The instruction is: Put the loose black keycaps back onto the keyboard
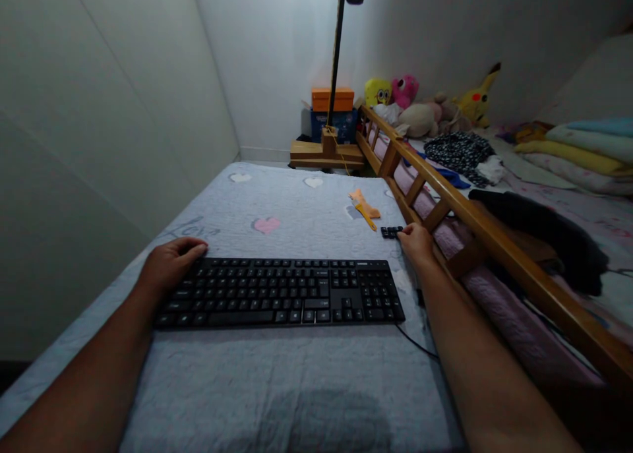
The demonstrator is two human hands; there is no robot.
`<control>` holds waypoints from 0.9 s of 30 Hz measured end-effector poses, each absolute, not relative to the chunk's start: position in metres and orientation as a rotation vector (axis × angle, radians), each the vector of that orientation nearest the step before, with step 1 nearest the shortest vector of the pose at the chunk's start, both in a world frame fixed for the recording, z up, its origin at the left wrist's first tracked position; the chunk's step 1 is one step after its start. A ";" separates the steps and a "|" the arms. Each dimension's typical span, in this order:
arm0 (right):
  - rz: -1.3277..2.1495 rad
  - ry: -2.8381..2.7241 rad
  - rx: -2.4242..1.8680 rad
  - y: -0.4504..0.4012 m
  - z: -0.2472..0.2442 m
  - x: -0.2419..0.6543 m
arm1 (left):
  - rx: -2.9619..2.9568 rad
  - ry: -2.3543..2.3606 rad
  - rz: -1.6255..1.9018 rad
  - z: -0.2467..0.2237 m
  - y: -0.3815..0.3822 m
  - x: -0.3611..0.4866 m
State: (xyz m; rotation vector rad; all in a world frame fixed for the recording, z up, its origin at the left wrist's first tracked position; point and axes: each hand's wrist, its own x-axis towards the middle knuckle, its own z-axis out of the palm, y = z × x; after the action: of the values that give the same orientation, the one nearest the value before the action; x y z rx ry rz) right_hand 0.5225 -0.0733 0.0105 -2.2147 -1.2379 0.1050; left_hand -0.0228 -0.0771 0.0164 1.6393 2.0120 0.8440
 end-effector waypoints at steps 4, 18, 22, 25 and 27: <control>0.096 -1.212 -2.216 -0.069 0.008 0.525 | 1.654 2.010 0.816 0.016 -0.077 -0.024; 0.312 -1.142 -2.019 -0.092 0.015 0.528 | 1.618 1.994 0.830 0.022 -0.080 -0.019; 0.489 -1.179 -1.932 -0.119 0.027 0.519 | 1.634 1.992 0.832 0.022 -0.080 -0.019; 0.627 -1.211 -1.880 -0.139 0.039 0.506 | 1.648 1.999 0.829 0.022 -0.079 -0.020; 0.744 -1.228 -1.813 -0.152 0.047 0.495 | 1.660 1.999 0.824 0.022 -0.079 -0.021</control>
State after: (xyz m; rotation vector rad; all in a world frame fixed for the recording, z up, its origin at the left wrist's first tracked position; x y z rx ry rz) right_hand 0.4951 -0.1516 0.0466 -1.8131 -1.2278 0.7435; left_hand -0.0205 -0.0793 0.0216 1.6603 1.9988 0.8237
